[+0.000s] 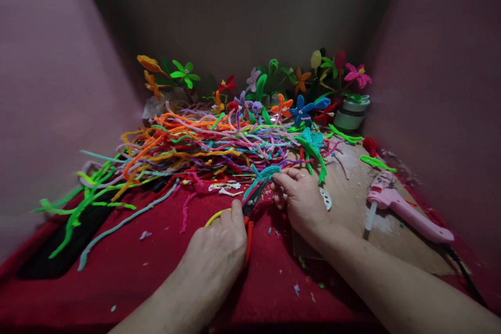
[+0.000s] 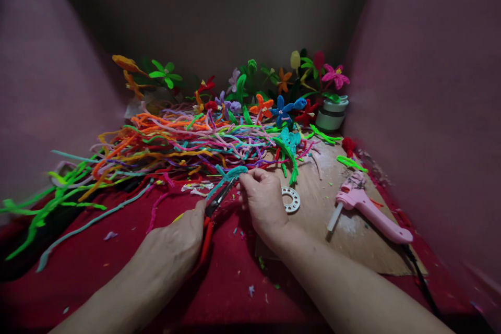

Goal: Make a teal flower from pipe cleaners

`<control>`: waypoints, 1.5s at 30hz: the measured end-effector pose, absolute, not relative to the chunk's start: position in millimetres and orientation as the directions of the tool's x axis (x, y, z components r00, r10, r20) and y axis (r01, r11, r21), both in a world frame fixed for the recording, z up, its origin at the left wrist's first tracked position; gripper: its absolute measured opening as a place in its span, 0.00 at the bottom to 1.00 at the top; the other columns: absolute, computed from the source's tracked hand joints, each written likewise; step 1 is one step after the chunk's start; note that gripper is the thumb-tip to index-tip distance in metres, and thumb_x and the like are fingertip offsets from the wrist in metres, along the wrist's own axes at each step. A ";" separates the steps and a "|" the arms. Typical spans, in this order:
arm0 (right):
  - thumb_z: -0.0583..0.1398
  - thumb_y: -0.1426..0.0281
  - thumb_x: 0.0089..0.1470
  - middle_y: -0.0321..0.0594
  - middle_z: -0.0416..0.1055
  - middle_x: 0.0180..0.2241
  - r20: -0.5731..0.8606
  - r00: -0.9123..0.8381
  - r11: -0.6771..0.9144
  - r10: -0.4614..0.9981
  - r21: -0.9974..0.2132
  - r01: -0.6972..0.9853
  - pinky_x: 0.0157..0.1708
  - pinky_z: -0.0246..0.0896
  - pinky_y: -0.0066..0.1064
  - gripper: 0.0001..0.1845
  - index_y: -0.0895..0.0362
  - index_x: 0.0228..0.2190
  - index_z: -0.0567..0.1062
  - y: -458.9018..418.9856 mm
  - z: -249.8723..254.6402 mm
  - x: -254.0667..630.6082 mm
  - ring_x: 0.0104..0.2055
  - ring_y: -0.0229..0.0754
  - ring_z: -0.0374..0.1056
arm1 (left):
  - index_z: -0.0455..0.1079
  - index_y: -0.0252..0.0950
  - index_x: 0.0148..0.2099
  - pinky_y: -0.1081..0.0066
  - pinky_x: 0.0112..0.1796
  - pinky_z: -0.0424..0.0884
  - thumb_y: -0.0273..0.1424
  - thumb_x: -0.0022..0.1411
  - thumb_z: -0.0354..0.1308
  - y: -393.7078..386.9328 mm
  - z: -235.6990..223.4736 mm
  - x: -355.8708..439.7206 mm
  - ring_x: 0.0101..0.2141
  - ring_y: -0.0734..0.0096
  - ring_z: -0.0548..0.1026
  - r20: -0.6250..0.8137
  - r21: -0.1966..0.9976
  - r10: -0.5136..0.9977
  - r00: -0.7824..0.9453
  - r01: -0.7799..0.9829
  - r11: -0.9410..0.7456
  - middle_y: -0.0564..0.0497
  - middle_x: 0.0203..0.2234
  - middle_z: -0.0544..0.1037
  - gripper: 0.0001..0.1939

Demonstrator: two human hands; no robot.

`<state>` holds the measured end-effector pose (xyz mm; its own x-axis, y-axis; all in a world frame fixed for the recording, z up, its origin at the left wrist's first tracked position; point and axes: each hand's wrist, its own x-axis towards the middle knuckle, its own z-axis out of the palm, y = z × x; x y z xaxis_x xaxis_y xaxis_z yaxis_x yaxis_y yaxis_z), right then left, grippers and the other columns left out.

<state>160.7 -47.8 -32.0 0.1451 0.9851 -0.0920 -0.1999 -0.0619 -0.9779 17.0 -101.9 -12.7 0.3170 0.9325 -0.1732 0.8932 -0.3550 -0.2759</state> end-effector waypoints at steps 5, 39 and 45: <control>0.57 0.70 0.43 0.31 0.64 0.15 -0.101 0.141 -0.068 0.985 -0.973 -0.219 0.10 0.49 0.22 0.07 0.58 0.18 0.66 -47.1 -34.3 161.5 0.12 0.30 0.55 | 0.56 0.24 0.58 0.66 0.25 0.74 0.15 0.57 0.36 -102.7 -14.7 15.8 0.27 0.62 0.76 -0.156 -0.265 0.930 0.334 0.892 -0.365 0.41 0.32 0.74 0.26; 0.57 0.70 0.43 0.30 0.63 0.13 -0.076 0.130 -0.049 0.989 -0.978 -0.202 0.10 0.47 0.21 0.07 0.58 0.17 0.66 -49.4 -34.6 162.1 0.12 0.29 0.54 | 0.56 0.23 0.57 0.66 0.27 0.75 0.12 0.54 0.39 -102.6 -30.7 8.3 0.29 0.66 0.76 -0.113 -0.327 0.902 0.417 0.841 -0.430 0.42 0.32 0.74 0.28; 0.57 0.71 0.42 0.30 0.63 0.13 -0.092 0.123 -0.062 0.988 -0.972 -0.228 0.10 0.47 0.21 0.07 0.58 0.17 0.66 -49.7 -34.1 161.9 0.12 0.29 0.54 | 0.58 0.25 0.55 0.70 0.27 0.74 0.13 0.54 0.39 -103.9 -28.8 4.9 0.27 0.68 0.75 -0.121 -0.294 0.895 0.430 0.845 -0.446 0.44 0.31 0.74 0.26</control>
<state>161.9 -49.7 -34.1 0.1225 0.9882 -0.0917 -0.2275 -0.0620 -0.9718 4.9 -103.9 -28.8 0.4302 0.8946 -0.1208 0.8453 -0.4462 -0.2939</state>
